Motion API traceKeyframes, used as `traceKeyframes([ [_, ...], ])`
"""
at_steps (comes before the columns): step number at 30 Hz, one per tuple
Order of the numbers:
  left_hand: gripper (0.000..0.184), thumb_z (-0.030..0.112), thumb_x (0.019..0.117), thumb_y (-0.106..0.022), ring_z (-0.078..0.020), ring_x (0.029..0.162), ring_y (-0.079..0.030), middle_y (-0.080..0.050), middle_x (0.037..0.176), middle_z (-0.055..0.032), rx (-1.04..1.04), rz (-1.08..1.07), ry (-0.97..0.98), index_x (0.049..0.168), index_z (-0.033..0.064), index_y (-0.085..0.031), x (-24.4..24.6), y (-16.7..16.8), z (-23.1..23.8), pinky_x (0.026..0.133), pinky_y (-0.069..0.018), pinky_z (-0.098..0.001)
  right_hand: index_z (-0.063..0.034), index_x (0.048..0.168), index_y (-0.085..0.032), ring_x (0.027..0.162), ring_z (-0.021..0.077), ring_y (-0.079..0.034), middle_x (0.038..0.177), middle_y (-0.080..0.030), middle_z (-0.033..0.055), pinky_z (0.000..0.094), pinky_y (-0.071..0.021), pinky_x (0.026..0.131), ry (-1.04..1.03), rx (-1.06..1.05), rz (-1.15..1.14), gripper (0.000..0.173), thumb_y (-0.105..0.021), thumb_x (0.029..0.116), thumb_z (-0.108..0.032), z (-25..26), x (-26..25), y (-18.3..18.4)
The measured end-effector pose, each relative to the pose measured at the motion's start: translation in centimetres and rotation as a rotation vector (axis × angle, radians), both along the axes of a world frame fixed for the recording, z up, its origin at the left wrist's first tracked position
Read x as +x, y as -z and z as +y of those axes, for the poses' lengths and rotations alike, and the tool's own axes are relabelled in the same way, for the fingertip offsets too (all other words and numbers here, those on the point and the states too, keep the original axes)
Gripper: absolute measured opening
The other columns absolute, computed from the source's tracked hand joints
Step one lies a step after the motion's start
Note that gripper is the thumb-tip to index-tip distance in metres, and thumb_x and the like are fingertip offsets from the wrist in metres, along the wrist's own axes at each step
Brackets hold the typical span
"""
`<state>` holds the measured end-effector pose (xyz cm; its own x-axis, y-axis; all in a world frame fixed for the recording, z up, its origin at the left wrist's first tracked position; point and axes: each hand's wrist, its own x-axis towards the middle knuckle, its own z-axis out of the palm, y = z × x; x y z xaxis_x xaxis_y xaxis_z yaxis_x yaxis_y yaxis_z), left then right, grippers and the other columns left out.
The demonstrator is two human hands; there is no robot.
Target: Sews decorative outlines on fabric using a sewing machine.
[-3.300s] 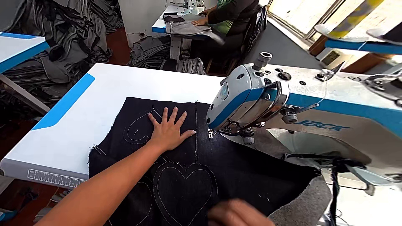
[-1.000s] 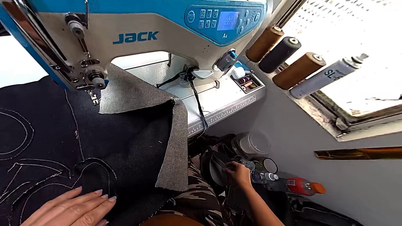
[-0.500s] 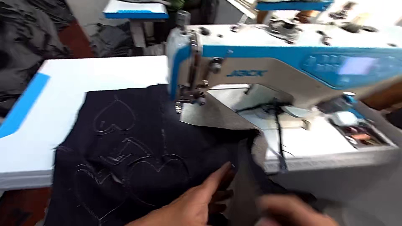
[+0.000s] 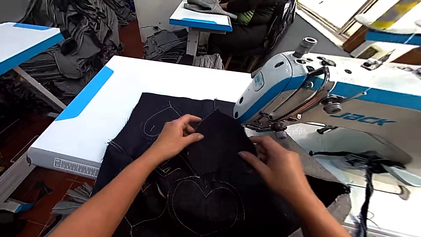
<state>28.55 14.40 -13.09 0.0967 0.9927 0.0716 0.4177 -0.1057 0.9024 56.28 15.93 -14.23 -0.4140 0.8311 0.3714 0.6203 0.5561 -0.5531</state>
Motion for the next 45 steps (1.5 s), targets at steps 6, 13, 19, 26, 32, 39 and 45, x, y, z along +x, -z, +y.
traceKeyframes([
  [6, 0.050, 0.021, 0.0922, -0.077, -0.0186, 0.078, -0.072, -0.076, 0.094, -0.0100, -0.124, 0.247, -0.027, 0.135, 0.0038, -0.059, -0.9, 2.9, 3.3, 0.077, -0.0583, -0.0389, -0.0017, 0.135, -0.057, 0.050, 0.0196, -0.055, 0.068, -0.060, 0.0052, 0.0420, -0.0487, 0.049, 0.098, -0.020, -0.096, 0.054, -0.077, 0.0873, -0.017, 2.3, -1.2, 3.7],
  [13, 0.044, 0.027, 0.0911, -0.079, -0.0196, 0.079, -0.071, -0.075, 0.092, -0.0046, -0.109, 0.391, -0.045, 0.129, 0.0112, -0.065, -0.3, 2.5, 4.8, 0.078, -0.0563, -0.0447, -0.0087, 0.107, -0.073, 0.051, 0.0120, -0.051, 0.069, -0.059, 0.0010, 0.0327, -0.0433, 0.048, 0.135, 0.052, -0.031, 0.022, -0.069, 0.0910, -0.023, 2.4, -1.7, 5.2],
  [19, 0.045, 0.032, 0.0881, -0.081, -0.0177, 0.072, -0.066, -0.073, 0.085, -0.0014, -0.084, 0.444, -0.048, 0.125, 0.0117, -0.067, -0.5, 3.1, 5.4, 0.073, -0.0535, -0.0449, -0.0122, 0.100, -0.077, 0.056, 0.0063, -0.050, 0.077, -0.065, -0.0029, 0.0268, -0.0409, 0.051, 0.109, 0.103, -0.058, 0.020, -0.066, 0.0919, -0.027, 2.9, -1.2, 6.0],
  [26, 0.045, 0.030, 0.0865, -0.083, -0.0134, 0.068, -0.064, -0.073, 0.083, 0.0008, -0.091, 0.362, -0.102, 0.125, 0.0128, -0.067, -0.9, 3.6, 5.5, 0.070, -0.0526, -0.0402, -0.0135, 0.100, -0.078, 0.053, 0.0027, -0.046, 0.075, -0.065, -0.0047, 0.0236, -0.0375, 0.049, 0.117, 0.086, -0.026, 0.021, -0.068, 0.0910, -0.030, 2.8, -1.3, 6.1],
  [32, 0.055, 0.024, 0.0829, -0.086, -0.0110, 0.065, -0.062, -0.073, 0.090, -0.0001, -0.081, 0.295, -0.134, 0.131, 0.0116, -0.063, -1.0, 3.8, 5.4, 0.066, -0.0536, -0.0347, -0.0131, 0.104, -0.076, 0.050, 0.0032, -0.043, 0.066, -0.057, -0.0060, 0.0241, -0.0345, 0.047, 0.132, 0.091, -0.028, 0.026, -0.067, 0.0907, -0.034, 2.9, -1.3, 6.2],
  [39, 0.041, 0.023, 0.0871, -0.083, -0.0099, 0.066, -0.063, -0.073, 0.092, 0.0015, -0.067, 0.304, -0.145, 0.124, 0.0120, -0.067, -1.0, 4.1, 5.6, 0.068, -0.0540, -0.0338, -0.0130, 0.105, -0.076, 0.050, 0.0043, -0.042, 0.064, -0.056, -0.0060, 0.0254, -0.0341, 0.047, 0.137, 0.083, -0.028, 0.027, -0.067, 0.0914, -0.035, 2.9, -1.3, 6.3],
  [45, 0.030, 0.022, 0.0892, -0.081, -0.0120, 0.069, -0.065, -0.074, 0.091, 0.0001, -0.067, 0.317, -0.148, 0.116, 0.0113, -0.071, -0.9, 4.0, 5.6, 0.070, -0.0543, -0.0378, -0.0120, 0.106, -0.076, 0.050, 0.0052, -0.044, 0.066, -0.058, -0.0049, 0.0261, -0.0359, 0.047, 0.129, 0.079, -0.012, 0.027, -0.068, 0.0910, -0.034, 2.8, -1.2, 6.2],
])
